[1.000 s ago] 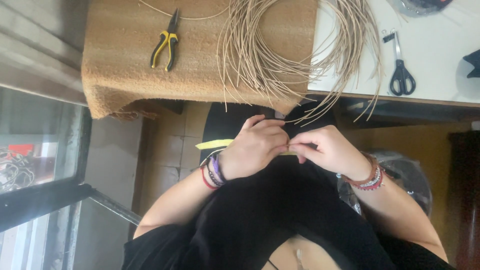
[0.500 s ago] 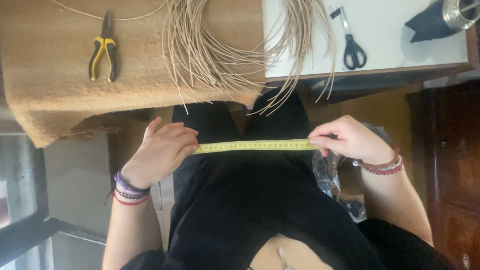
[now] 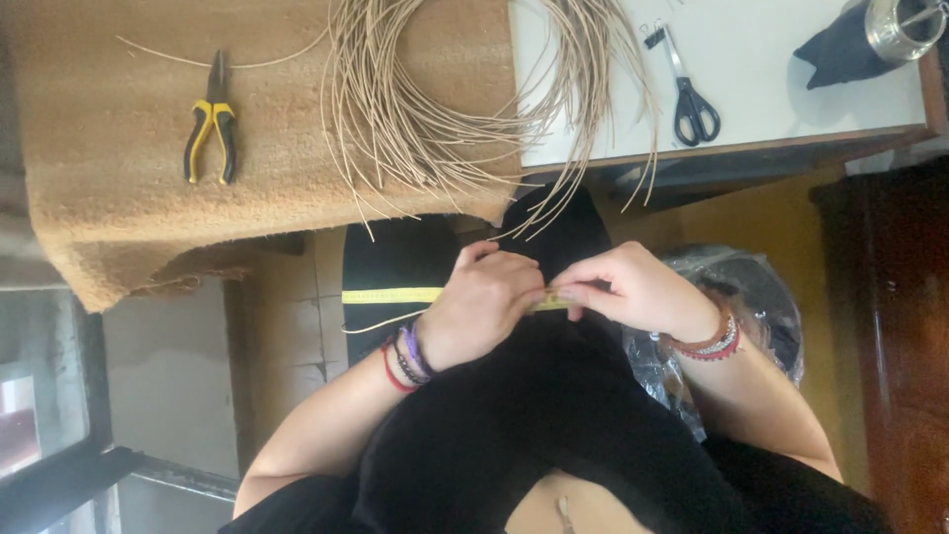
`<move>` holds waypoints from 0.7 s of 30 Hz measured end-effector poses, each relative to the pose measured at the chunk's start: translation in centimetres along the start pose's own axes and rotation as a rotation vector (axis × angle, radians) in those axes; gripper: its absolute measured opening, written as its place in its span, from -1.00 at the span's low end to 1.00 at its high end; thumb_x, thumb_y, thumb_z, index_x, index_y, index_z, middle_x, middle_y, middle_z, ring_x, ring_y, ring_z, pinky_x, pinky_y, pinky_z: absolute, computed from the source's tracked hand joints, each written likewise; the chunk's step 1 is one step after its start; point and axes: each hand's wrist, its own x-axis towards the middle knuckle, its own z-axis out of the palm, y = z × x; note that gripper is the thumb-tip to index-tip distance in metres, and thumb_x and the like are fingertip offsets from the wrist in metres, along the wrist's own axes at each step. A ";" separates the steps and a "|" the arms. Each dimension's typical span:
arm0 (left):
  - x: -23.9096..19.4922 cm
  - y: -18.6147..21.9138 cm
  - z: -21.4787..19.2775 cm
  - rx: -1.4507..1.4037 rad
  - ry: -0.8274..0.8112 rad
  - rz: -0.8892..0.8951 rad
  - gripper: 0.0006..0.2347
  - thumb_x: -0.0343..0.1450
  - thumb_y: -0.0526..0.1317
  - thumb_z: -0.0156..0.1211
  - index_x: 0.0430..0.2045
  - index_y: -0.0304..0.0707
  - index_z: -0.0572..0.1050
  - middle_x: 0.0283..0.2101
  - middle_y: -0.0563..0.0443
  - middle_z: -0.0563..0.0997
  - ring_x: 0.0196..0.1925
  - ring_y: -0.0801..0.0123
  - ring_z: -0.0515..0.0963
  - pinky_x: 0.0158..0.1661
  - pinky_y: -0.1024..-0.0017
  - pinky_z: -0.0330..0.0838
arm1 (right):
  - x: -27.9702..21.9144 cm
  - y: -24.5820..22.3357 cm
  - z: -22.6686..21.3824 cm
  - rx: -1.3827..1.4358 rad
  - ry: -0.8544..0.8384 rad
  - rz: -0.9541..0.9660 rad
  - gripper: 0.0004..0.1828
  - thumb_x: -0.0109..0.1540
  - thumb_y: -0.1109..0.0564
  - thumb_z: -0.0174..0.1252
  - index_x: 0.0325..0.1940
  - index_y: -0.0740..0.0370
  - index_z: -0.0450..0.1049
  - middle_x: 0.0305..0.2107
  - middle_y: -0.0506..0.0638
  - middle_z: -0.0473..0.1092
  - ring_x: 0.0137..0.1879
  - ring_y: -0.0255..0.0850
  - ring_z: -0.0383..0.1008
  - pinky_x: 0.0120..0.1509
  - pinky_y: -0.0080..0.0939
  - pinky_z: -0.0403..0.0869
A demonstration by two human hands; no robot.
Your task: The person measures and cuts thin craft sticks using a tape measure and scissors. They repeatedly measure the sticks against the tape measure and cut them to a consistent length, then gather the cut pieces together.
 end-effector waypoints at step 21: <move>-5.7 -1.5 -10.4 0.178 -0.079 -0.161 -0.75 0.53 -0.07 0.07 -0.53 -0.02 0.59 -0.32 0.05 0.65 0.23 0.15 0.54 0.32 -0.17 -0.15 | -3.0 1.2 -3.7 0.101 0.244 0.147 -0.86 0.19 0.26 0.31 -0.18 0.30 0.68 -0.53 0.18 0.56 -0.63 -0.20 0.47 -0.42 -0.28 0.48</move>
